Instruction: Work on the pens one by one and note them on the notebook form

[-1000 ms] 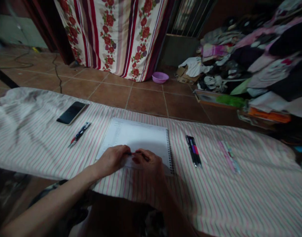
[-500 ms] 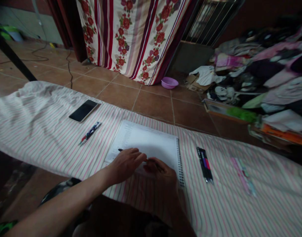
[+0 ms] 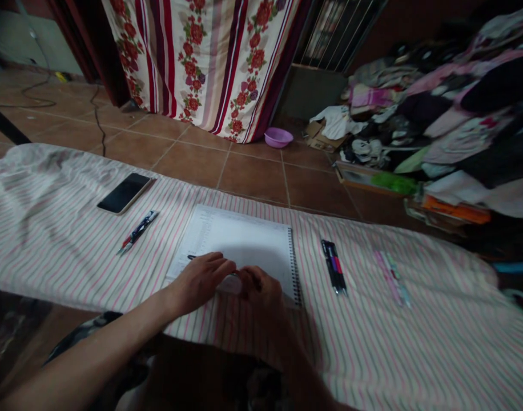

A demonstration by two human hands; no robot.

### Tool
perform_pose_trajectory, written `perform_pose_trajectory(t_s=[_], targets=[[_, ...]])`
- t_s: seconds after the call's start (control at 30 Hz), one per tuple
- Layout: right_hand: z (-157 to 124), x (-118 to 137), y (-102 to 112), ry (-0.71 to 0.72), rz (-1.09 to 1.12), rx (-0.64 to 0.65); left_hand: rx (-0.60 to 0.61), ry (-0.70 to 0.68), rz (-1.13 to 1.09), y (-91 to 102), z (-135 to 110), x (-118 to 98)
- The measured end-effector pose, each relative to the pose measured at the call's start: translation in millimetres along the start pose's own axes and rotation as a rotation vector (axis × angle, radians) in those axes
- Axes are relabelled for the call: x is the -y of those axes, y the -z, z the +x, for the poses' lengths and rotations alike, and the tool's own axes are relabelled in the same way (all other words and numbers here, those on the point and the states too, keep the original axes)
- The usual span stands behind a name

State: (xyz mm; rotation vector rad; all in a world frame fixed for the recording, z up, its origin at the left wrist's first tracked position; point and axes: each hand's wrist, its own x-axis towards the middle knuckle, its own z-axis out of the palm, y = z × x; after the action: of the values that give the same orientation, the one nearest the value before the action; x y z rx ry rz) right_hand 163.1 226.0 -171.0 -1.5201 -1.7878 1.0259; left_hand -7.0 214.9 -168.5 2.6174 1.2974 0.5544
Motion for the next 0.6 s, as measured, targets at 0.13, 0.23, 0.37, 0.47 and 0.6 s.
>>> perform_pose_trajectory(t_s=[0.13,0.23,0.37,0.47,0.6], targets=[[0.2,-5.7,-5.6,0.011,-0.005,0.076,0.000,0.006,-0.054,-1.9,-5.3,0.9],[-0.5,-8.5,-10.4,-0.058,0.031,0.114,-0.048,0.013,-0.068,-6.7,-10.0,2.4],[-2.2,-5.0,-12.6,-0.072,0.082,0.102,-0.076,-0.030,-0.055,-11.8,-12.9,4.1],[-2.2,-0.7,-12.5,-0.092,0.119,0.128,-0.082,-0.030,-0.040,-11.1,-11.7,3.2],[-0.2,3.0,-11.3,-0.151,0.121,0.127,-0.027,-0.063,-0.009,-5.5,-9.5,0.0]])
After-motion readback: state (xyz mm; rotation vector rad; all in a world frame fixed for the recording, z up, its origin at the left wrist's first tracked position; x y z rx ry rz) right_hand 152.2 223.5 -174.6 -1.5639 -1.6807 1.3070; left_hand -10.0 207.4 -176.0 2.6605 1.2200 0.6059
